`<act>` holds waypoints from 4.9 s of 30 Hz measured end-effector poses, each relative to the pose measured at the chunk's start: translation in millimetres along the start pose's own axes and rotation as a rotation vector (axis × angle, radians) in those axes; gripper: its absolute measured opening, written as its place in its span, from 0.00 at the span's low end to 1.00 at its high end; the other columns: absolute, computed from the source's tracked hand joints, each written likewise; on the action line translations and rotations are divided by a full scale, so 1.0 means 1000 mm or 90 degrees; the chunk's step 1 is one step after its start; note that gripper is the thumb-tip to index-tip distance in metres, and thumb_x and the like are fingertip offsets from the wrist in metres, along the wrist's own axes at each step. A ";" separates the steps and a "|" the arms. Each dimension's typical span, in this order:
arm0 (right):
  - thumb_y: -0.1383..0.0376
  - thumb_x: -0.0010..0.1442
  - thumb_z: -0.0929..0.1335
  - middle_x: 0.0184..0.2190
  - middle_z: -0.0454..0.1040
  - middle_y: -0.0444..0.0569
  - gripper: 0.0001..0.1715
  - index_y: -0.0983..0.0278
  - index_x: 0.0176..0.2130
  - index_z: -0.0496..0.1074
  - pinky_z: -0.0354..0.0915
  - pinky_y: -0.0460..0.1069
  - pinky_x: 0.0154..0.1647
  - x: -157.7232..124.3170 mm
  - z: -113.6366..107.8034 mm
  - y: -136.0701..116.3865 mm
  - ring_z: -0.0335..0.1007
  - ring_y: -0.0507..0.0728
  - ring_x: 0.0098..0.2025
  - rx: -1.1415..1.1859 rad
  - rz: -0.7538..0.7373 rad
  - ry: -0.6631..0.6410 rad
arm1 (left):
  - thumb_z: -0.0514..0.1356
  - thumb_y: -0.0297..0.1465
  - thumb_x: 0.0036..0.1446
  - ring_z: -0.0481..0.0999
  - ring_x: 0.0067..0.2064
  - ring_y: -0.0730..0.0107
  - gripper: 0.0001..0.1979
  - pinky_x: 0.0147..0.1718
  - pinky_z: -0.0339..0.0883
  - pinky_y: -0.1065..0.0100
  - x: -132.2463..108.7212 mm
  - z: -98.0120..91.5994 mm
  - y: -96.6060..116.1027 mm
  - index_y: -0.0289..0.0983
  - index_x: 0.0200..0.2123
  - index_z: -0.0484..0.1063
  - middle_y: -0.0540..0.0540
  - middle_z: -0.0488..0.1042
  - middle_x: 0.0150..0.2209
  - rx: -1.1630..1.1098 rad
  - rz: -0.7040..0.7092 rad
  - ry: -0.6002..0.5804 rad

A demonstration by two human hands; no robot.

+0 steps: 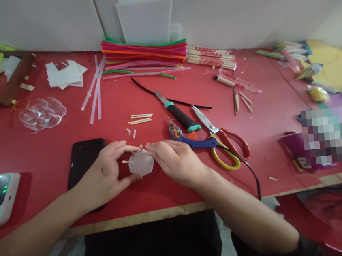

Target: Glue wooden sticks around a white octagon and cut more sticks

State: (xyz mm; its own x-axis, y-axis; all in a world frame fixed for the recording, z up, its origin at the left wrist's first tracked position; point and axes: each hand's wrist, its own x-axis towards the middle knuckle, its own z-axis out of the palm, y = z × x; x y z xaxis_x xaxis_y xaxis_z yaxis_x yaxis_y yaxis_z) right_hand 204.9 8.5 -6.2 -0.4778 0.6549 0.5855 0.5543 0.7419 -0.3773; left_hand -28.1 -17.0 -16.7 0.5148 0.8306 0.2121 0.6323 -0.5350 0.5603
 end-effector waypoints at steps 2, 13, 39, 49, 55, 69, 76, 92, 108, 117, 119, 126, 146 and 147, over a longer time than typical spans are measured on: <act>0.71 0.66 0.69 0.36 0.84 0.45 0.08 0.59 0.44 0.73 0.78 0.46 0.36 0.000 0.000 0.000 0.83 0.54 0.34 0.003 0.005 -0.001 | 0.67 0.33 0.59 0.74 0.59 0.45 0.28 0.59 0.65 0.39 0.000 0.001 0.000 0.38 0.59 0.61 0.34 0.74 0.55 0.003 0.001 0.000; 0.70 0.66 0.69 0.36 0.84 0.45 0.09 0.59 0.45 0.73 0.78 0.46 0.37 -0.001 0.000 0.000 0.82 0.54 0.34 0.000 0.008 -0.007 | 0.66 0.34 0.60 0.73 0.59 0.45 0.28 0.58 0.67 0.42 0.000 0.000 0.000 0.37 0.59 0.59 0.34 0.73 0.55 0.022 0.011 -0.004; 0.71 0.65 0.69 0.34 0.82 0.45 0.08 0.60 0.44 0.70 0.76 0.47 0.35 -0.003 0.002 0.003 0.80 0.53 0.33 -0.012 -0.008 -0.012 | 0.67 0.33 0.60 0.74 0.56 0.49 0.30 0.58 0.68 0.45 -0.001 0.002 -0.001 0.36 0.60 0.58 0.35 0.73 0.55 -0.010 0.007 0.010; 0.72 0.65 0.69 0.31 0.81 0.45 0.08 0.61 0.43 0.69 0.75 0.47 0.34 -0.004 0.001 0.002 0.80 0.54 0.32 -0.021 -0.016 -0.021 | 0.69 0.32 0.58 0.74 0.56 0.49 0.30 0.59 0.67 0.46 0.000 0.001 -0.001 0.35 0.59 0.61 0.35 0.73 0.55 -0.001 0.008 0.007; 0.73 0.65 0.68 0.32 0.81 0.45 0.08 0.61 0.42 0.69 0.74 0.47 0.34 -0.003 0.001 0.002 0.80 0.54 0.32 -0.013 -0.018 -0.025 | 0.68 0.33 0.58 0.73 0.56 0.48 0.32 0.58 0.68 0.45 0.000 0.002 -0.002 0.35 0.61 0.58 0.34 0.73 0.55 -0.009 0.020 0.020; 0.73 0.66 0.68 0.32 0.81 0.46 0.07 0.62 0.42 0.70 0.74 0.46 0.34 -0.001 0.000 0.000 0.80 0.54 0.33 -0.010 0.000 -0.036 | 0.68 0.32 0.58 0.75 0.55 0.49 0.38 0.57 0.70 0.46 -0.002 0.004 -0.004 0.36 0.64 0.50 0.35 0.73 0.55 -0.032 0.013 0.017; 0.71 0.66 0.69 0.33 0.82 0.45 0.06 0.60 0.41 0.70 0.75 0.47 0.33 -0.003 0.001 0.000 0.81 0.54 0.33 -0.006 0.009 -0.029 | 0.69 0.31 0.58 0.76 0.54 0.48 0.38 0.55 0.71 0.45 -0.001 0.004 -0.002 0.37 0.63 0.50 0.35 0.73 0.54 -0.013 0.017 0.024; 0.72 0.65 0.67 0.33 0.82 0.47 0.07 0.61 0.42 0.70 0.75 0.47 0.33 -0.003 0.001 -0.001 0.81 0.55 0.34 -0.014 0.007 -0.054 | 0.67 0.33 0.59 0.75 0.55 0.48 0.33 0.55 0.72 0.45 -0.001 0.002 -0.002 0.37 0.62 0.55 0.34 0.72 0.55 -0.016 0.007 0.015; 0.69 0.67 0.68 0.40 0.83 0.49 0.14 0.61 0.52 0.69 0.78 0.48 0.39 -0.006 0.000 -0.002 0.82 0.56 0.39 0.001 0.015 -0.042 | 0.68 0.32 0.59 0.75 0.55 0.48 0.38 0.54 0.71 0.44 -0.002 0.001 -0.001 0.38 0.64 0.48 0.34 0.73 0.55 -0.018 0.011 0.015; 0.68 0.67 0.68 0.35 0.82 0.48 0.04 0.62 0.43 0.72 0.74 0.48 0.35 -0.003 -0.005 -0.004 0.80 0.54 0.34 -0.001 0.050 -0.070 | 0.67 0.33 0.60 0.75 0.56 0.48 0.37 0.56 0.69 0.43 -0.002 0.002 -0.002 0.40 0.65 0.47 0.35 0.73 0.55 -0.037 0.009 0.006; 0.68 0.68 0.68 0.35 0.82 0.48 0.03 0.61 0.43 0.72 0.74 0.48 0.35 -0.003 -0.006 -0.004 0.80 0.54 0.34 0.004 0.061 -0.080 | 0.67 0.33 0.60 0.74 0.56 0.48 0.37 0.57 0.69 0.43 -0.002 0.002 -0.002 0.39 0.64 0.49 0.34 0.73 0.56 -0.033 0.007 0.005; 0.68 0.68 0.68 0.35 0.82 0.47 0.02 0.61 0.42 0.71 0.73 0.47 0.35 -0.005 -0.005 -0.003 0.80 0.54 0.34 -0.003 0.065 -0.084 | 0.67 0.33 0.60 0.72 0.58 0.47 0.35 0.59 0.66 0.43 -0.003 0.001 -0.003 0.36 0.62 0.51 0.34 0.74 0.55 0.007 0.032 0.009; 0.68 0.63 0.70 0.40 0.82 0.49 0.22 0.61 0.56 0.66 0.78 0.50 0.42 -0.002 -0.007 -0.008 0.82 0.57 0.40 0.025 0.066 -0.046 | 0.67 0.32 0.60 0.74 0.57 0.49 0.39 0.58 0.68 0.45 -0.002 0.002 -0.002 0.37 0.65 0.46 0.34 0.73 0.55 -0.012 0.028 0.015; 0.68 0.63 0.70 0.40 0.82 0.48 0.22 0.61 0.56 0.66 0.78 0.50 0.41 -0.001 -0.008 -0.009 0.82 0.57 0.38 0.022 0.058 -0.036 | 0.68 0.33 0.60 0.74 0.57 0.48 0.38 0.58 0.67 0.45 -0.002 0.001 -0.002 0.37 0.64 0.48 0.34 0.73 0.55 -0.010 0.029 0.014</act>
State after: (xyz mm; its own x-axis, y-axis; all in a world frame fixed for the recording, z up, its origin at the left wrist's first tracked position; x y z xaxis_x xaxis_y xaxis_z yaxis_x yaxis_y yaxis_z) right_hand 206.0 -0.2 2.2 -0.4642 0.7266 0.5065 0.5746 0.6822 -0.4521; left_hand -30.0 -17.8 -19.7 0.5299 0.8088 0.2549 0.5997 -0.5700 0.5617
